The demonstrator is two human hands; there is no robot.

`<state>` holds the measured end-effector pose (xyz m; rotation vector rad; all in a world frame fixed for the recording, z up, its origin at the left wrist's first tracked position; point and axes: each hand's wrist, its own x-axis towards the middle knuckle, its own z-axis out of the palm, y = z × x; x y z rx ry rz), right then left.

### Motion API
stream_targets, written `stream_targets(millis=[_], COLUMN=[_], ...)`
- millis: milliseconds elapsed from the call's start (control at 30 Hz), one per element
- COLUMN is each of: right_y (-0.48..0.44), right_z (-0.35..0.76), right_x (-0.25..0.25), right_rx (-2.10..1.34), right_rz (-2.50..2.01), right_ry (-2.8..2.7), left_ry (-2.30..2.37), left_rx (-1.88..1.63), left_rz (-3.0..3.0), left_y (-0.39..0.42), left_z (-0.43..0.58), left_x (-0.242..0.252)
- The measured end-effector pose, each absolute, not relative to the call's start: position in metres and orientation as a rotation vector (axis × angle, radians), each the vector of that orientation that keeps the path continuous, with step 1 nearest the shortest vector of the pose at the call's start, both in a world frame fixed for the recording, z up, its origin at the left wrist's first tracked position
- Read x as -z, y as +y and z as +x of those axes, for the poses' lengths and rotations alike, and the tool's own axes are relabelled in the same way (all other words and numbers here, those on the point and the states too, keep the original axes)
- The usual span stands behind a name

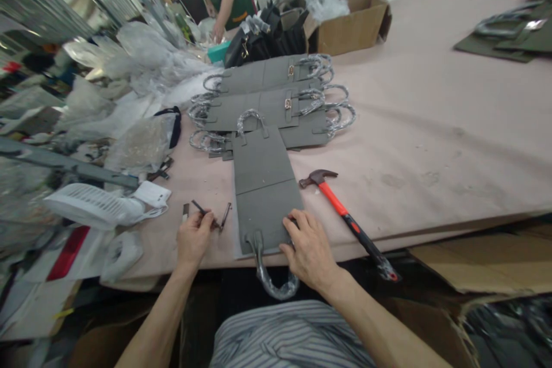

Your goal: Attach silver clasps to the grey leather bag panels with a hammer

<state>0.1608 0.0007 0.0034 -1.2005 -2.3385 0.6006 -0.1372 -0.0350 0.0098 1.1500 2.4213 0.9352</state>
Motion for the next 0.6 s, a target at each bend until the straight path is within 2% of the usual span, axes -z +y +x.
stream_targets(millis=[133,200,367,600], right_y=[0.001,0.001,0.006,0.006], right_z=[0.163,0.163,0.163,0.162], right_x=[-0.001,0.003,0.015,0.013], right_rx=[-0.577,-0.546,-0.497,-0.48], right_rz=[-1.18,-1.172,-1.137,-1.14], right_ry=[-2.339,-2.33,-2.32,-2.34], left_ry=[2.704,2.769,2.623,2.391], left_rx=[-0.431,-0.306,-0.286,-0.255], left_rz=[1.26,1.312,1.515,1.369], left_y=[-0.035,-0.034,-0.018,0.011], left_z=[-0.165,-0.165,-0.145,-0.139], left_x=[-0.013,-0.019,-0.025,-0.014])
